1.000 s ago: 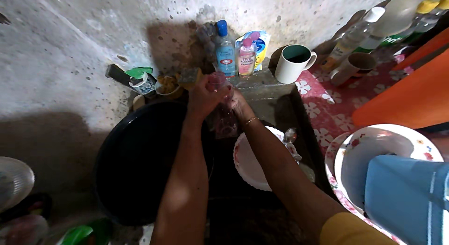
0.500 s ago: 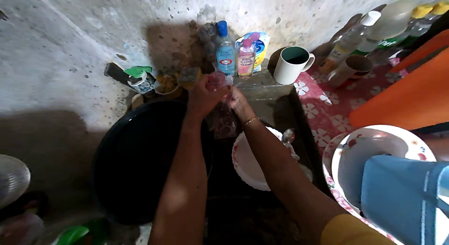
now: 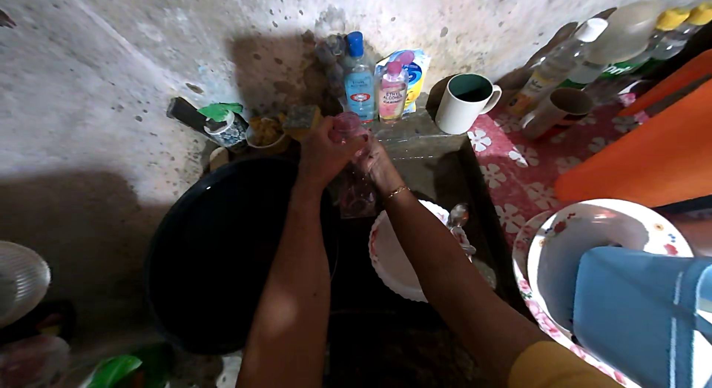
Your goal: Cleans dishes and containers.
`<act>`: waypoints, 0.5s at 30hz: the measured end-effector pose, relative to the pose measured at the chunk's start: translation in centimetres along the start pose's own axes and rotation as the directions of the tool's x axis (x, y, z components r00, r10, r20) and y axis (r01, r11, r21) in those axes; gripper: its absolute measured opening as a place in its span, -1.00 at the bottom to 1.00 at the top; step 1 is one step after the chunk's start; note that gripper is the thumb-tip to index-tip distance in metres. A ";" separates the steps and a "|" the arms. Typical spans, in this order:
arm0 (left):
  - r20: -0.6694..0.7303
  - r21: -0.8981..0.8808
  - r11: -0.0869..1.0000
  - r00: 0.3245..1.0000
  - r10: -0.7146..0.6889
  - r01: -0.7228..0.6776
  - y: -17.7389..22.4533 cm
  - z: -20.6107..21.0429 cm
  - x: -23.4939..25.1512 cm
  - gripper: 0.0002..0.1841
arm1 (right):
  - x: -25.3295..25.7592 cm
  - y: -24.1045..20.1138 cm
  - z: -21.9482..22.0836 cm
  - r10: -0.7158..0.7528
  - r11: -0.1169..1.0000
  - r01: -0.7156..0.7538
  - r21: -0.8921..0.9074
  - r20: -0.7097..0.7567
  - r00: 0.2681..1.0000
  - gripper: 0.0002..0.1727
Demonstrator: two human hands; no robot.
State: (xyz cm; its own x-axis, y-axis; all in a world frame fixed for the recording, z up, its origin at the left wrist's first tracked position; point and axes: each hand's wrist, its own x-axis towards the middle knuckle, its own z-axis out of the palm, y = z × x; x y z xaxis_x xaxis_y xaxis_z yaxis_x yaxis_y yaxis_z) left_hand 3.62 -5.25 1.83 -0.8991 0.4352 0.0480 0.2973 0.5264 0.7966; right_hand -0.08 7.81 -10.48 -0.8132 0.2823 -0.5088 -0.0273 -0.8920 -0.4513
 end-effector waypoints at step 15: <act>-0.001 0.029 0.999 1.000 0.021 -0.021 0.2 0.0 -0.1 -0.43 | -1.6 0.5 0.6 -0.119 0.984 0.127 -0.125 0.072 0.990 -0.68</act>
State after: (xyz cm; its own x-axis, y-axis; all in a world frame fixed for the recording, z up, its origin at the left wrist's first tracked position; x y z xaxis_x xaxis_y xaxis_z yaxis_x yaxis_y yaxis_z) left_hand 3.78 -5.18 2.01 -0.8928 0.4456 0.0653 0.3255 0.5382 0.7774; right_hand 0.80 6.68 -9.45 -0.8441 0.3603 -0.3971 -0.0580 -0.7976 -0.6004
